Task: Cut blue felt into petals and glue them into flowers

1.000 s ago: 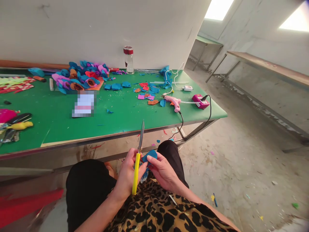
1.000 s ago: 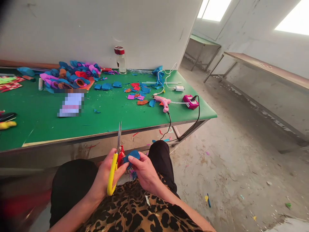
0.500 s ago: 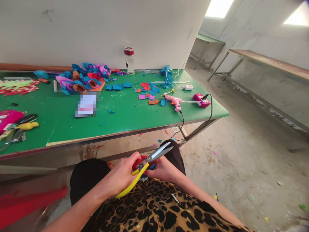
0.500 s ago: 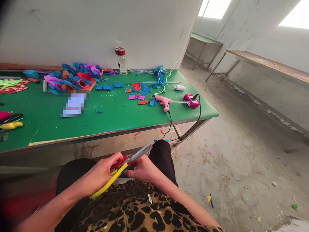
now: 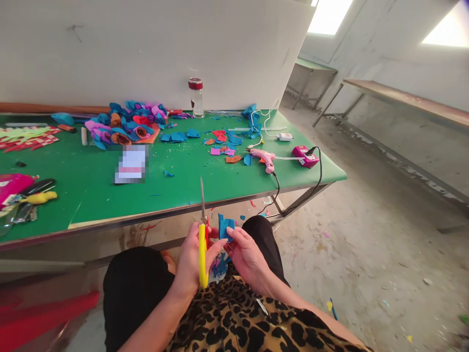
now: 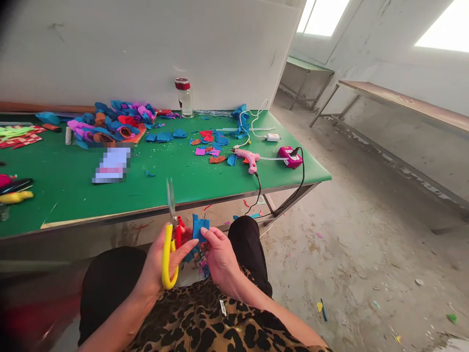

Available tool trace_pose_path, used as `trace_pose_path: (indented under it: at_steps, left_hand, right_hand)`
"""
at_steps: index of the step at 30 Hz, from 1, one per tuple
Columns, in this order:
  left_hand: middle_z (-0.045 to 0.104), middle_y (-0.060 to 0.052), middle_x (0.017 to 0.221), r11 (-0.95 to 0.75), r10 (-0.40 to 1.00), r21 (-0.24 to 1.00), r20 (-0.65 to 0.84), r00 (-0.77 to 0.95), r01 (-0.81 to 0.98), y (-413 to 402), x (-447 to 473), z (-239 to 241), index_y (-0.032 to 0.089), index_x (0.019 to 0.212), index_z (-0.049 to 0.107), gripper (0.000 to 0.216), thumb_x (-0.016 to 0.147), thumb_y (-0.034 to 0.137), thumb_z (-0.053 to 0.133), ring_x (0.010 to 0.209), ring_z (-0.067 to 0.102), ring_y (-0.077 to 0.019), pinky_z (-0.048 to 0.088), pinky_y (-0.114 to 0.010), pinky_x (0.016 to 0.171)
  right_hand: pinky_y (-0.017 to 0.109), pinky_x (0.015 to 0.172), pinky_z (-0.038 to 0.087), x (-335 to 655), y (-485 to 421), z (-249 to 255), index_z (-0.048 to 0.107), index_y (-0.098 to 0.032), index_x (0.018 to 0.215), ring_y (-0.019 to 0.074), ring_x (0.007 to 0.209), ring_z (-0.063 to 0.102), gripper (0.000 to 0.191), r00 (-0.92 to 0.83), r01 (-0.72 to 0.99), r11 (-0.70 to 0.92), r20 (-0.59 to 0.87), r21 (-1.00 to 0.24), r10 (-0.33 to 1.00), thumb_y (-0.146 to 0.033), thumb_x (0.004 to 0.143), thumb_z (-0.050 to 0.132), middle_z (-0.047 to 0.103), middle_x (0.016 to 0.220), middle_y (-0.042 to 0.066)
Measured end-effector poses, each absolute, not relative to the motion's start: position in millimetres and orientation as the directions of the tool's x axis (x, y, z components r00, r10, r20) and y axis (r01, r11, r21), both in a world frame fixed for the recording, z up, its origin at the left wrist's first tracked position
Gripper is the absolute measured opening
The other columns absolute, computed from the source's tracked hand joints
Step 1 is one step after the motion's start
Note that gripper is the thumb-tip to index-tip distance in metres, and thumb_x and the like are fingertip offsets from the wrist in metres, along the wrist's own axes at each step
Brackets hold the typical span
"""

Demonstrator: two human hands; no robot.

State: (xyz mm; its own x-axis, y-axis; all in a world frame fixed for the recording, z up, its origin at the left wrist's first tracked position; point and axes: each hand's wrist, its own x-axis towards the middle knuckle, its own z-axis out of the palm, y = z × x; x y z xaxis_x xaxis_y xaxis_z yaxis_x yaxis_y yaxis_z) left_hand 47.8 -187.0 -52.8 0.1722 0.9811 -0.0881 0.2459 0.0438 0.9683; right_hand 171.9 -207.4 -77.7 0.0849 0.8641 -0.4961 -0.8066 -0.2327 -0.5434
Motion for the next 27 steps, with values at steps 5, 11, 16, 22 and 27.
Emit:
trace_pose_path:
  at_steps: [5, 11, 16, 22, 27]
  left_hand:
    - [0.059, 0.005, 0.074, 0.050, 0.993, 0.953, -0.079, 0.087, 0.299, -187, 55, -57, 0.022, 0.086, 0.045, 0.025, 0.073, 0.031, 0.065, 0.064, 0.060, -0.0122, 0.049, -0.024, 0.062]
    - [0.057, 0.007, 0.067, 0.008, 0.981, 0.922, -0.081, 0.174, 0.387, -185, 50, -60, 0.023, 0.084, 0.044, 0.025, 0.069, 0.027, 0.064, 0.062, 0.059, -0.0122, 0.046, -0.022, 0.059]
    - [0.062, 0.004, 0.077, -0.082, 0.958, 0.879, -0.061, 0.280, 0.470, -187, 40, -56, 0.024, 0.089, 0.045, 0.017, 0.080, 0.035, 0.056, 0.069, 0.063, -0.0140, 0.049, -0.024, 0.065]
    - [0.065, -0.002, 0.080, -0.248, 0.874, 0.586, -0.209, 0.439, 0.771, -198, -4, -48, 0.023, 0.100, 0.046, 0.014, 0.089, 0.031, 0.042, 0.065, 0.065, -0.0178, 0.045, -0.027, 0.061]
    - [0.068, -0.011, 0.095, -0.337, 0.806, 0.366, -0.365, 0.467, 0.868, -210, -25, -46, 0.021, 0.105, 0.043, 0.019, 0.087, 0.019, 0.037, 0.078, 0.067, -0.0248, 0.041, -0.031, 0.061]
  right_hand:
    - [0.021, 0.065, 0.043, 174, -210, -84, 0.067, -0.018, 0.071, 0.0094, 0.066, 0.055, 0.023, 0.034, -0.812, -0.246, -0.464, -0.528, 0.885, -0.028, 0.061, 0.085, 0.067, 0.074, -0.002]
    - [0.025, 0.070, 0.046, 185, -214, -80, 0.073, -0.015, 0.082, 0.0114, 0.069, 0.059, 0.026, -0.058, -0.667, -0.322, -0.383, -0.672, 0.922, -0.031, 0.065, 0.083, 0.070, 0.080, 0.002]
    - [0.025, 0.070, 0.047, 189, -212, -84, 0.073, -0.013, 0.080, 0.0104, 0.065, 0.059, 0.027, -0.051, -0.669, -0.320, -0.388, -0.671, 0.920, -0.030, 0.063, 0.085, 0.070, 0.074, 0.002]
    - [0.024, 0.070, 0.048, 202, -209, -95, 0.069, -0.017, 0.078, 0.0103, 0.068, 0.061, 0.024, -0.027, -0.818, -0.261, -0.419, -0.513, 0.908, -0.025, 0.063, 0.085, 0.071, 0.076, -0.001]
    - [0.025, 0.070, 0.050, 203, -209, -92, 0.066, -0.018, 0.073, 0.0102, 0.065, 0.061, 0.027, 0.028, -0.875, -0.213, -0.485, -0.435, 0.874, -0.023, 0.058, 0.088, 0.069, 0.069, -0.003]
